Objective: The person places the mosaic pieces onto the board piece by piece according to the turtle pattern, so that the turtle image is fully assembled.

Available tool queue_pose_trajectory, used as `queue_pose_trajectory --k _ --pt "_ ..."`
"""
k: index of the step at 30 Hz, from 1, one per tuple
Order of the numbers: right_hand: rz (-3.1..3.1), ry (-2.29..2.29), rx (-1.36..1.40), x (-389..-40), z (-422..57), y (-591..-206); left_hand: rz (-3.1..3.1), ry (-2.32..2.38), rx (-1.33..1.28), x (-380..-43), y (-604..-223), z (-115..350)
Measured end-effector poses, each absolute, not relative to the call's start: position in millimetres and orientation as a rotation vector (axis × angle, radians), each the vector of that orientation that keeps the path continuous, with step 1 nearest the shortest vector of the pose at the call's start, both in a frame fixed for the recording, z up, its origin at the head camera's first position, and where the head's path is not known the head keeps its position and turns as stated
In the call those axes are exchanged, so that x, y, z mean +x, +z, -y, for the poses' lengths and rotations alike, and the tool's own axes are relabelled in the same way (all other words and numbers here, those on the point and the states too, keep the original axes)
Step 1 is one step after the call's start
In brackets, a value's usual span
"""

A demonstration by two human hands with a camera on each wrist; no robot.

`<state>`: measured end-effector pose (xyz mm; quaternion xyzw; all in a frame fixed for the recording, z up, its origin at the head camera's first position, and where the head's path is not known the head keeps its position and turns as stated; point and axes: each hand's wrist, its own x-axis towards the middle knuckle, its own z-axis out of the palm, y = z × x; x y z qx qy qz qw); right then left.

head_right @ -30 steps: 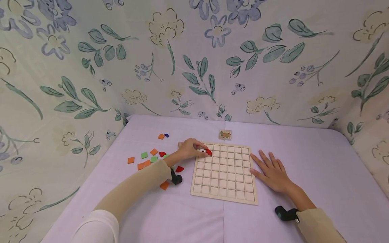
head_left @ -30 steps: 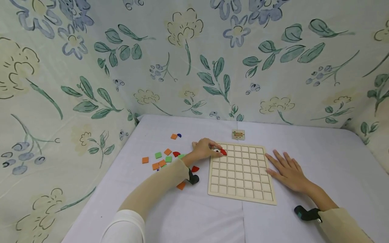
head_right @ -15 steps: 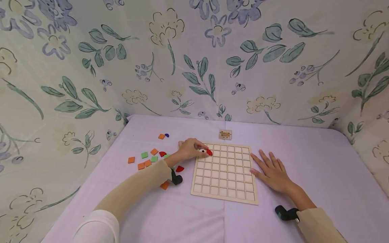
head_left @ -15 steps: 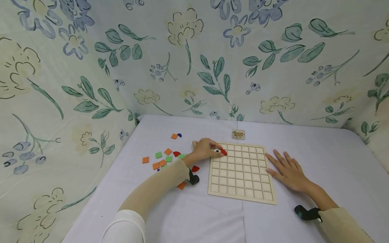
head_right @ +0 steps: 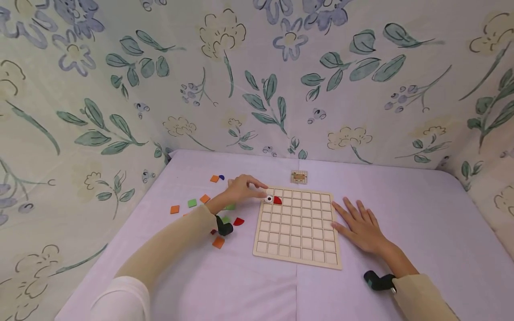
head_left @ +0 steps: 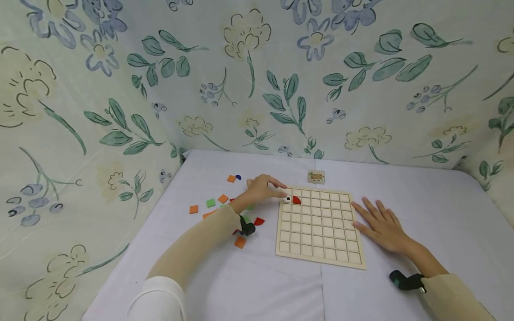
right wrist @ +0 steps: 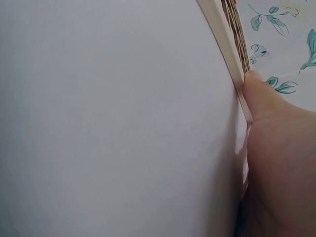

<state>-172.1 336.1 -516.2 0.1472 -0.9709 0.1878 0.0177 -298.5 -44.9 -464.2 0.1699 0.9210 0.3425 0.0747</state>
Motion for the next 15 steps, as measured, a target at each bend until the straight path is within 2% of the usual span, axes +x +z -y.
queue_pose_trajectory --k 7,15 --pt "3.088 0.545 0.427 -172.3 -331.5 -504.3 -2.785 1.106 0.549 -302.8 -455.2 89.7" --pt "3.113 0.545 0.423 -170.9 -329.9 -502.7 -2.822 1.031 0.451 -292.0 -455.2 136.2"
